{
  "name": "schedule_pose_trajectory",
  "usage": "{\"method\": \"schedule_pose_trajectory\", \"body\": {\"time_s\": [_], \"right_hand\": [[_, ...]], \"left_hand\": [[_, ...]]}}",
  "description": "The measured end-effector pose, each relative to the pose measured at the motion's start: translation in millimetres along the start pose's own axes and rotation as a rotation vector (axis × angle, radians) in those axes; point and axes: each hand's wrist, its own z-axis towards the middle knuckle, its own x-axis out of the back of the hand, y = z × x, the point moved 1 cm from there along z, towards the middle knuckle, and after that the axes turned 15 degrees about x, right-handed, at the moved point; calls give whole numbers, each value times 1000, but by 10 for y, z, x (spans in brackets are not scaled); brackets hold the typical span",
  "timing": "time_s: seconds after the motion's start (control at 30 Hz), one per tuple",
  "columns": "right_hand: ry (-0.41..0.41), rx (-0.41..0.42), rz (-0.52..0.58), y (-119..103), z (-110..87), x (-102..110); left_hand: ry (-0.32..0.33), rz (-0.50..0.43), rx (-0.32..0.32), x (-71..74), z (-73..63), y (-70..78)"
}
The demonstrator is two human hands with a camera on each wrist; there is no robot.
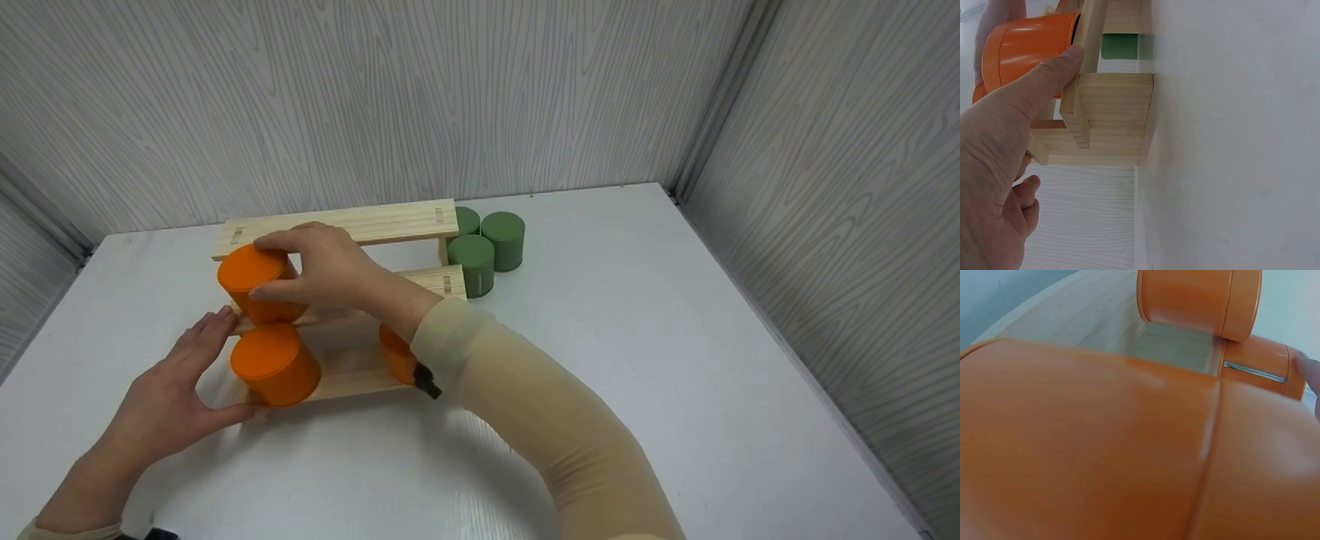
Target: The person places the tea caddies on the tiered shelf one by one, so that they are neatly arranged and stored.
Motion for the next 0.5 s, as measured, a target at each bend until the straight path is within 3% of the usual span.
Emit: {"method": "schedule_pose_trajectory", "body": {"time_s": [0.27,0.5], "right_hand": [[-26,-12,-21,-17,-10,28],[43,34,-3,-85,-62,254]], "left_hand": [[-16,2,10,-6,5,7],[9,0,-5,-3,0,6]]}}
